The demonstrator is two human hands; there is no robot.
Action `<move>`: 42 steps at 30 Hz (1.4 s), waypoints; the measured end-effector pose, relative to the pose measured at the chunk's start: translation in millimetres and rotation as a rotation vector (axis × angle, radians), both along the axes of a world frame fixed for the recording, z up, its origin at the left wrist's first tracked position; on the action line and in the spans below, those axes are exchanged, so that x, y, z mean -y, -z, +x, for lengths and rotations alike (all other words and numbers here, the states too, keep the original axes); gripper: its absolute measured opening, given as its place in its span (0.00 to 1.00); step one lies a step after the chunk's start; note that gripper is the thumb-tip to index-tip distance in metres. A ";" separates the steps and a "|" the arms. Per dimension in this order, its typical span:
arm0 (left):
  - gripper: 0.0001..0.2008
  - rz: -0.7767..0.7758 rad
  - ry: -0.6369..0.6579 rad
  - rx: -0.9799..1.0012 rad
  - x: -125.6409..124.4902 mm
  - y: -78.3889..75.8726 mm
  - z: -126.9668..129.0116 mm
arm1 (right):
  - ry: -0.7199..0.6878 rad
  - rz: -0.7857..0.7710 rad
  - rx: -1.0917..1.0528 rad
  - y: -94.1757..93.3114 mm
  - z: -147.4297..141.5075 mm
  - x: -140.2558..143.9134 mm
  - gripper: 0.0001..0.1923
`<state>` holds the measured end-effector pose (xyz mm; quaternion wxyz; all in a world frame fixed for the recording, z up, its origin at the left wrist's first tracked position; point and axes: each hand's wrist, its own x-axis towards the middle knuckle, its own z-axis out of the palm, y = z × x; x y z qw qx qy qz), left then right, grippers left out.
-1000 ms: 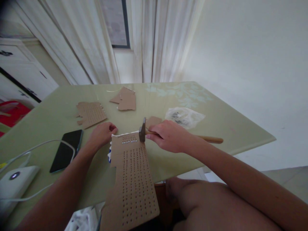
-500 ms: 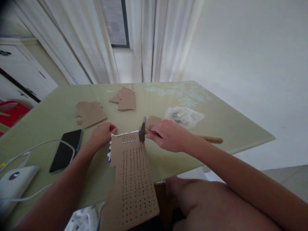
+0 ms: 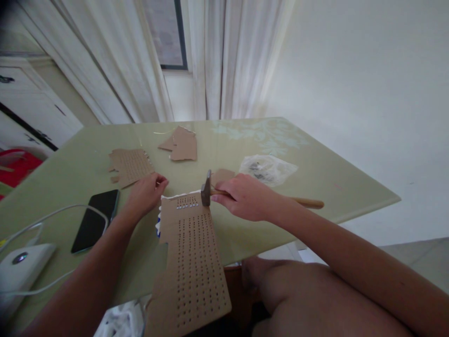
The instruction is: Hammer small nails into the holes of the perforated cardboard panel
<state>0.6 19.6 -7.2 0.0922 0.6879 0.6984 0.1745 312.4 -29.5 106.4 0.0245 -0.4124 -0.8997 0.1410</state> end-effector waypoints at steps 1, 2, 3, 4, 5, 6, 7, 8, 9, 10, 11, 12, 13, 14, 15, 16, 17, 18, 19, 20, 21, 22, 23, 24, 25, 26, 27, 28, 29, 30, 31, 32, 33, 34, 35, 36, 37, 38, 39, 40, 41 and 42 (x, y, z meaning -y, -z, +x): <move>0.13 0.040 0.000 0.027 1.0 -4.8 0.3 | -0.004 0.004 0.001 0.0 0.0 0.0 0.19; 0.13 0.099 0.004 0.080 2.6 -9.8 1.0 | -0.007 0.008 0.001 -0.1 -0.1 0.0 0.19; 0.13 0.175 0.015 0.160 5.0 -14.6 2.3 | -0.010 0.013 0.003 -0.2 -0.1 0.0 0.20; 0.12 0.268 0.035 0.270 8.4 -19.1 4.3 | -0.014 0.018 0.004 -0.3 -0.3 -0.1 0.20; 0.11 0.362 0.064 0.402 12.6 -23.2 7.0 | -0.017 0.022 0.005 -0.4 -0.4 -0.1 0.19; 0.11 0.443 0.099 0.541 17.7 -26.9 10.4 | -0.019 0.025 0.004 -0.5 -0.6 -0.2 0.19; 0.11 0.501 0.138 0.666 23.4 -30.1 14.3 | -0.020 0.028 0.003 -0.6 -0.9 -0.2 0.19; 0.11 0.523 0.174 0.761 29.3 -32.9 18.6 | -0.019 0.031 0.003 -0.8 -1.2 -0.2 0.18; 0.11 0.527 0.202 0.828 35.1 -35.3 22.8 | -0.016 0.034 0.005 -1.1 -1.5 -0.1 0.18; 0.11 0.526 0.222 0.868 40.5 -37.3 26.9 | -0.014 0.037 0.006 -1.4 -1.7 0.0 0.18; 0.10 0.525 0.235 0.888 45.2 -38.8 30.4 | -0.012 0.040 0.007 -1.8 -1.9 0.2 0.18; 0.09 0.520 0.243 0.895 48.8 -39.7 33.3 | -0.012 0.041 0.009 -2.2 -2.0 0.3 0.18; 0.08 0.514 0.250 0.896 51.4 -40.0 35.5 | -0.011 0.038 0.010 -2.6 -2.1 0.5 0.18; 0.08 0.503 0.257 0.895 53.0 -39.9 37.0 | -0.010 0.032 0.011 -3.0 -2.1 0.7 0.18; 0.07 0.488 0.266 0.893 53.8 -39.3 38.0 | -0.009 0.024 0.011 -3.3 -2.1 0.8 0.17; 0.07 0.471 0.271 0.890 54.1 -38.6 38.6 | -0.007 0.016 0.012 -3.4 -2.1 0.8 0.17; 0.07 0.454 0.276 0.886 54.0 -38.0 38.9 | -0.004 0.012 0.013 -3.4 -2.1 0.8 0.17; 0.07 0.437 0.280 0.878 53.9 -37.5 39.2 | -0.002 0.011 0.014 -3.2 -2.1 0.7 0.17; 0.08 0.424 0.282 0.867 53.8 -37.3 39.5 | -0.002 0.013 0.014 -3.0 -2.2 0.7 0.18; 0.08 0.411 0.285 0.851 53.9 -37.4 39.9 | -0.002 0.015 0.014 -2.8 -2.3 0.6 0.18; 0.07 0.402 0.289 0.835 54.3 -37.9 40.4 | -0.002 0.017 0.015 -2.6 -2.4 0.6 0.18; 0.07 0.394 0.294 0.820 54.7 -38.5 41.0 | -0.001 0.017 0.016 -2.5 -2.5 0.6 0.18; 0.06 0.389 0.299 0.809 55.3 -39.2 41.6 | -0.001 0.016 0.017 -2.5 -2.5 0.7 0.19; 0.05 0.383 0.303 0.802 55.9 -39.7 42.2 | 0.001 0.016 0.018 -2.6 -2.5 0.7 0.19; 0.05 0.378 0.306 0.797 56.4 -40.1 42.8 | 0.002 0.015 0.019 -2.8 -2.4 0.8 0.19; 0.04 0.372 0.310 0.794 56.9 -40.2 43.2 | 0.003 0.013 0.020 -2.9 -2.4 0.8 0.19; 0.04 0.369 0.315 0.794 57.1 -40.1 43.5 | 0.004 0.012 0.021 -3.0 -2.3 0.9 0.19; 0.04 0.367 0.319 0.792 57.3 -39.7 43.7 | 0.004 0.012 0.022 -3.1 -2.2 0.8 0.19; 0.04 0.367 0.323 0.791 57.3 -39.3 43.8 | 0.004 0.015 0.023 -3.0 -2.1 0.7 0.19; 0.04 0.368 0.327 0.789 57.2 -38.8 43.8 | 0.004 0.016 0.024 -2.9 -2.1 0.6 0.19; 0.04 0.370 0.330 0.787 56.9 -38.3 43.8 | 0.002 0.018 0.024 -2.7 -2.1 0.4 0.19; 0.04 0.369 0.330 0.782 56.6 -38.0 43.6 | 0.001 0.019 0.022 -2.3 -2.2 0.2 0.19; 0.04 0.368 0.328 0.776 56.3 -37.9 43.5 | -0.002 0.018 0.018 -1.9 -2.2 -0.1 0.19; 0.05 0.367 0.325 0.772 56.0 -37.9 43.3 | -0.002 0.015 0.012 -1.3 -2.3 -0.3 0.19; 0.05 0.366 0.323 0.770 55.8 -38.0 43.1 | -0.001 0.011 0.006 -0.8 -2.3 -0.6 0.19; 0.06 0.366 0.322 0.772 55.6 -38.1 42.9 | -0.001 0.009 0.001 -0.2 -2.2 -0.8 0.19; 0.06 0.366 0.321 0.775 55.5 -38.3 42.8 | -0.001 0.009 -0.002 0.2 -2.1 -1.0 0.19; 0.07 0.364 0.321 0.778 55.5 -38.5 42.7 | -0.002 0.009 -0.002 0.6 -1.9 -1.2 0.19; 0.07 0.361 0.321 0.780 55.5 -38.7 42.6 | -0.003 0.012 0.000 0.8 -1.8 -1.2 0.20; 0.07 0.357 0.320 0.779 55.6 -38.9 42.7 | -0.004 0.016 0.004 0.9 -1.6 -1.3 0.20; 0.07 0.354 0.318 0.777 55.7 -39.1 42.7 | -0.005 0.018 0.008 0.7 -1.4 -1.2 0.20; 0.06 0.351 0.318 0.775 55.7 -39.1 42.8 | -0.003 0.019 0.011 0.4 -1.3 -1.1 0.20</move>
